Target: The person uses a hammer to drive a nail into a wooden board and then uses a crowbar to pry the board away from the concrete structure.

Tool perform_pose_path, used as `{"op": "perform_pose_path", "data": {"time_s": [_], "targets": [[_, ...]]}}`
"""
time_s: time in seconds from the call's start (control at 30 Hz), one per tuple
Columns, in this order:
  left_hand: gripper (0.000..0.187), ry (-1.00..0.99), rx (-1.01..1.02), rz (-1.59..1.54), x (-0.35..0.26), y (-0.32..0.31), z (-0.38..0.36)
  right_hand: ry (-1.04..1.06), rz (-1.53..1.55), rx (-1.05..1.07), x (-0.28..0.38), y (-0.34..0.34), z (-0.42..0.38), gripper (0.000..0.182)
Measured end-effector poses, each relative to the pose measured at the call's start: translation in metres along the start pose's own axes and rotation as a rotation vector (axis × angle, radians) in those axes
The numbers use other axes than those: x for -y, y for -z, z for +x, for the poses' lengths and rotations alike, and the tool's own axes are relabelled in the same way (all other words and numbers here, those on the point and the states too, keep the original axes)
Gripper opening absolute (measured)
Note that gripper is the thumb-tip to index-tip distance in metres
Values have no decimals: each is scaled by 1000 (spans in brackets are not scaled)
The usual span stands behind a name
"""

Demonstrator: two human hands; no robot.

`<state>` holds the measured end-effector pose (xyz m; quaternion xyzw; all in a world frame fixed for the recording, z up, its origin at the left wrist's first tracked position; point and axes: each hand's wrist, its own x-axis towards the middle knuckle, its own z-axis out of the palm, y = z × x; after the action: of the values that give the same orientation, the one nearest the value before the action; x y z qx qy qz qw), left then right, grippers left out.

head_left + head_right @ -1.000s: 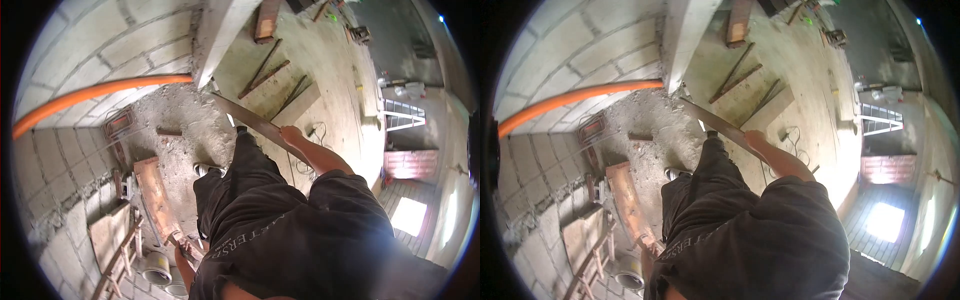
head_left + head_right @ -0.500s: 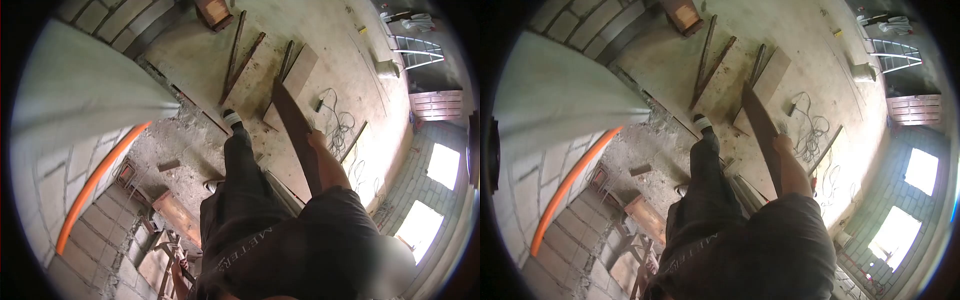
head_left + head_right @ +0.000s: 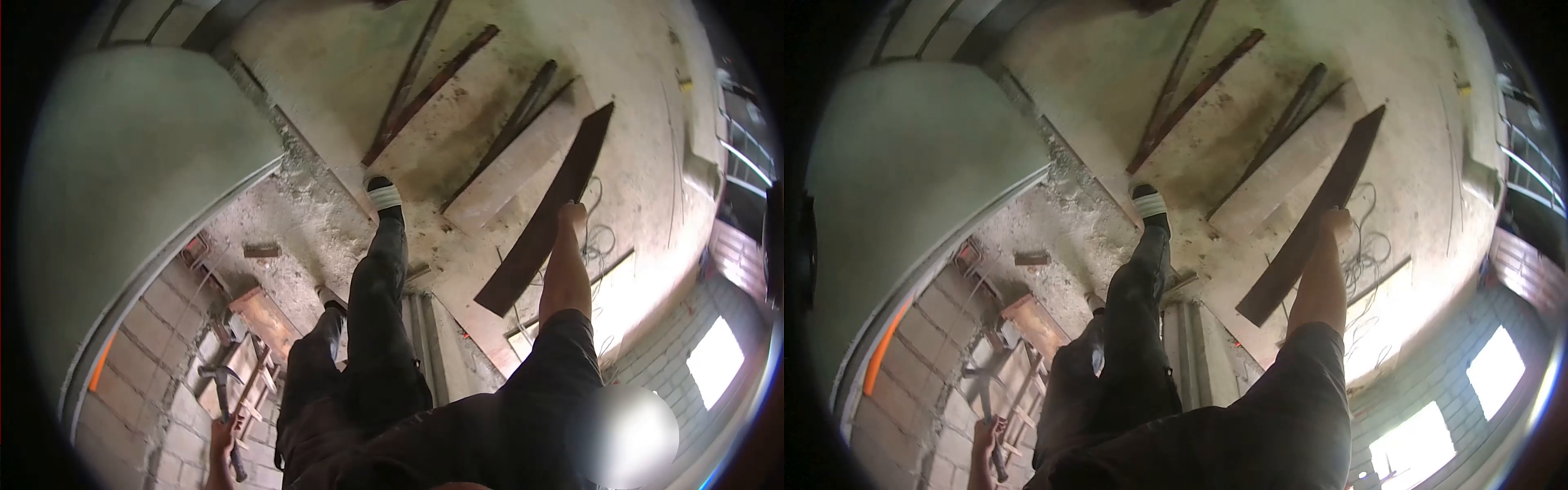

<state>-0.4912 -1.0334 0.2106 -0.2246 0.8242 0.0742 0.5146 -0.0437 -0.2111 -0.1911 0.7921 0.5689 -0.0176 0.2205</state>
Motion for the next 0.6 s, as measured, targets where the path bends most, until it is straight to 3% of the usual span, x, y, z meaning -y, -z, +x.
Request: {"op": "perform_pose_path", "data": {"time_s": [0.07,0.13,0.2,0.23,0.27,0.3,0.33,0.37,0.43,0.47,0.5,0.57,0.6], "targets": [[36,88,-8,32,-25,-13,-7,29,19,33,25,-35,18,30],[38,53,5,-13,-29,-25,-8,49,56,58,47,-61,28,28],[38,67,-36,-64,-33,-41,-17,182,86,29,55,-84,28,25],[39,48,-35,-46,-35,-46,-18,217,88,37,45,-129,48,27],[40,36,-21,-26,-32,-52,-25,476,-169,183,44,-138,43,25],[43,-4,-30,-93,-31,-62,-30,588,-178,210,35,-171,44,25],[43,6,17,-88,-5,-62,-26,655,-68,264,35,-160,9,27],[43,21,6,-135,6,-70,-25,602,62,269,18,-198,-8,29],[42,60,-7,-166,20,-84,-35,807,188,362,-7,-202,-80,26],[42,23,23,-181,20,-89,-42,786,134,470,-24,-218,-111,22],[42,29,24,-193,35,-95,-42,781,289,663,-42,-229,-137,19],[40,-24,23,-224,44,-108,-55,653,344,971,-34,-137,-212,21],[39,2,30,-303,61,-117,-53,625,433,1062,-34,-124,-236,25]]}}
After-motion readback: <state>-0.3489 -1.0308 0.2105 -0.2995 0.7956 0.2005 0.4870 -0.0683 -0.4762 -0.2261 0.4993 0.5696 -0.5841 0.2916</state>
